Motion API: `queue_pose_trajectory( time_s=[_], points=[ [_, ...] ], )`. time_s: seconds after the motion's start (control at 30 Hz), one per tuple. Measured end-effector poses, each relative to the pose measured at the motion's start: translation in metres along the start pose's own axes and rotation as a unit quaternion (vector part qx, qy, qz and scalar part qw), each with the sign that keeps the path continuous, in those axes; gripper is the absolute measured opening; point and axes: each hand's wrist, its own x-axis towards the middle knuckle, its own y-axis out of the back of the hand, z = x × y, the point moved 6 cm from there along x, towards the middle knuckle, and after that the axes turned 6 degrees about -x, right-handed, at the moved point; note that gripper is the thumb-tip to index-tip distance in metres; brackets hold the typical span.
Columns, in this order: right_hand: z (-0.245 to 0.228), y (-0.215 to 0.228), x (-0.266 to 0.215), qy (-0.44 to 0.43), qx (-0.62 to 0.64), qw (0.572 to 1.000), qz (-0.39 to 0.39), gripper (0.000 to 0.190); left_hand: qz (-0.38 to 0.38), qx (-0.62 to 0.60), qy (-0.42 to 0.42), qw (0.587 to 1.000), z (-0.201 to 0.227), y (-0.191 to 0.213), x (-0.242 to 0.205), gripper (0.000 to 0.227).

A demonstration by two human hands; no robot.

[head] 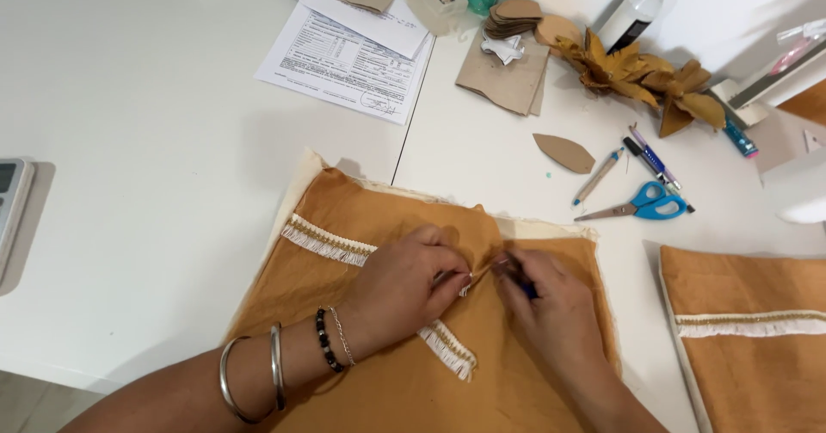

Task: Trimming excess white fringe from the edge of a brown pillowcase using small scissors

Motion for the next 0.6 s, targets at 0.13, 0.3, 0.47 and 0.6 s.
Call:
queue_pose_trajectory(
  time_s=[0.13,0.3,0.47,0.6],
  points=[
    [0.0,0.014,-0.003,-0.165,0.036,0.981,-0.094,0.039,0.006,-0.025,0.044,0.999,-0.01,0.0,0.004,0.016],
    [0.0,-0.025,-0.041,-0.299,0.459,0.806,-0.224,0.052,0.019,-0.12,0.042,0.992,-0.015,-0.001,0.005,0.011],
    [-0.011,-0.027,-0.038,-0.3,0.446,0.811,-0.233,0.047,0.022,-0.136,0.035,0.99,-0.015,-0.002,0.006,0.013],
    [-0.007,-0.03,-0.038,-0.293,0.451,0.809,-0.236,0.046,0.029,-0.144,0.015,0.989,-0.011,-0.001,0.004,0.015]
  ],
)
